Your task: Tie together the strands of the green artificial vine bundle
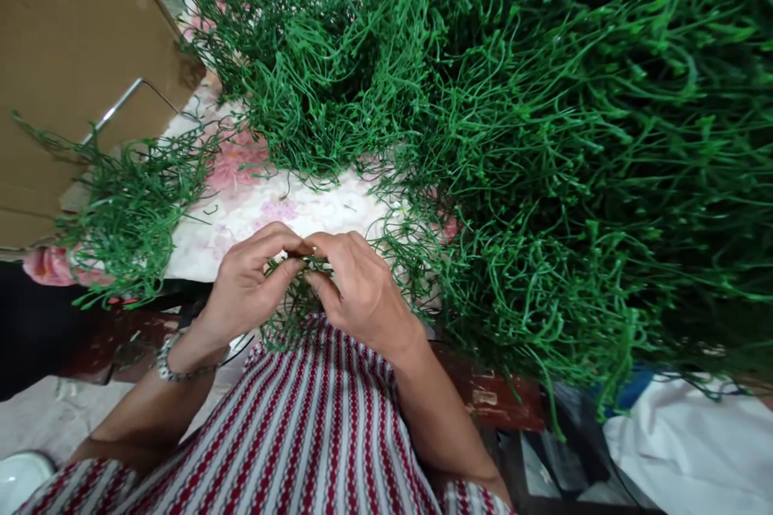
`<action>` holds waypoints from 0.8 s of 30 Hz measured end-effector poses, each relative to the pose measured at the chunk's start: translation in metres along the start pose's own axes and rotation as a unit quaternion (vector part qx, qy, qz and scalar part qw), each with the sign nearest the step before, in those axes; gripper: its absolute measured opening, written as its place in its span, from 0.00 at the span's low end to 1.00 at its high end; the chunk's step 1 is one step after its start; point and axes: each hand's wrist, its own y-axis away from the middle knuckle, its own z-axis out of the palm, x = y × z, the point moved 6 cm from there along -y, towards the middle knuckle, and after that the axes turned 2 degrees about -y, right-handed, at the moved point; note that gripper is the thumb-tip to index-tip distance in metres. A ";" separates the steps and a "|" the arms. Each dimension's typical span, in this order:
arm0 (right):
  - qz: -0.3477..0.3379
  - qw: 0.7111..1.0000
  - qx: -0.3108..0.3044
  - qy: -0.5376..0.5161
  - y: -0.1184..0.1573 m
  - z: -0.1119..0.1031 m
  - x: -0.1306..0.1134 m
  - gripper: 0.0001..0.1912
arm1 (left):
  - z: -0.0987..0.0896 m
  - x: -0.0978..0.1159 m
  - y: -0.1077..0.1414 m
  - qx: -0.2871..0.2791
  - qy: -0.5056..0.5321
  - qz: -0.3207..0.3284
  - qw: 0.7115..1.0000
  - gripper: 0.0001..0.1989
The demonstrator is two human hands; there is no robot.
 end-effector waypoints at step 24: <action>0.024 0.998 0.056 -0.020 0.007 -0.015 0.016 0.19 | 0.008 -0.030 -0.001 -0.054 0.157 -0.064 0.984 0.04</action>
